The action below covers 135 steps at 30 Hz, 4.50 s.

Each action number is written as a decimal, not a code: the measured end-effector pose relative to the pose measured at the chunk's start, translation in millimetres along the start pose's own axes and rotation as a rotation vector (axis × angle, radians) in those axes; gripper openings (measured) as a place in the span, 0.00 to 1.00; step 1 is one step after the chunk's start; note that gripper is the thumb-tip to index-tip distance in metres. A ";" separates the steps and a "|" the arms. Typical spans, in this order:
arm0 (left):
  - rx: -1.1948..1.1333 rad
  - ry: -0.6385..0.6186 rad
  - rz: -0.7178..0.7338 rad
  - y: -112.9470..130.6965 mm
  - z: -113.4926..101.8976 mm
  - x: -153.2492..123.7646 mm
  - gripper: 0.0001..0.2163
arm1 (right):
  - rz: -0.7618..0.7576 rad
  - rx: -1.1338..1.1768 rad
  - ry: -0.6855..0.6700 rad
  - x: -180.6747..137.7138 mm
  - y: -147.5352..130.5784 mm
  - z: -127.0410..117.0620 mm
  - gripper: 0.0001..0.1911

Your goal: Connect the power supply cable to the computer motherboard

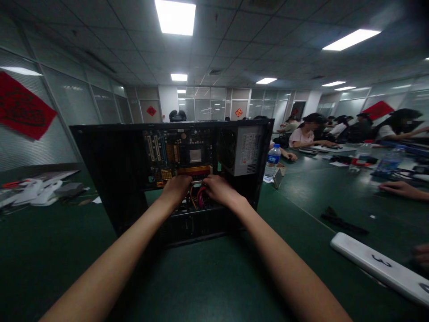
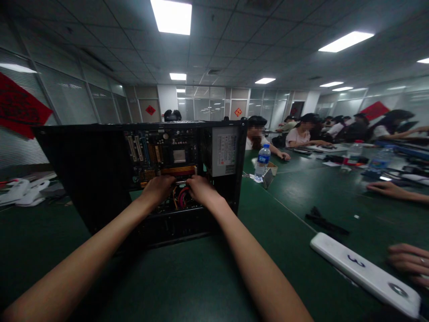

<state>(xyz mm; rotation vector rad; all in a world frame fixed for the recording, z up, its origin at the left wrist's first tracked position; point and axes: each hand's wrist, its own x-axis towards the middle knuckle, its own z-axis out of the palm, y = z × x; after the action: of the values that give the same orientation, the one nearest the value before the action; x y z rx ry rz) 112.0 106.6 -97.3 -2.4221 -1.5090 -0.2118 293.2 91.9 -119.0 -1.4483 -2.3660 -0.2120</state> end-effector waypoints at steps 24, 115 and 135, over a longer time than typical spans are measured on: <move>0.003 -0.050 -0.004 -1.0 1.3 3.3 0.15 | -0.236 -0.225 -0.031 15.2 2.2 -0.8 0.10; -0.023 0.017 -0.020 3.1 5.6 3.3 0.16 | 0.007 0.059 0.024 22.2 19.5 17.8 0.17; -0.013 0.036 -0.025 1.9 8.8 4.6 0.17 | 0.007 0.115 0.041 24.4 22.4 20.2 0.16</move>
<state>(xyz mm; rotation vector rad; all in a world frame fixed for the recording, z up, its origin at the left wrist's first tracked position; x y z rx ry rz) 115.6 112.5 -104.7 -2.3978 -1.5271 -0.2699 298.5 128.8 -129.8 -1.3851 -2.3005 -0.1012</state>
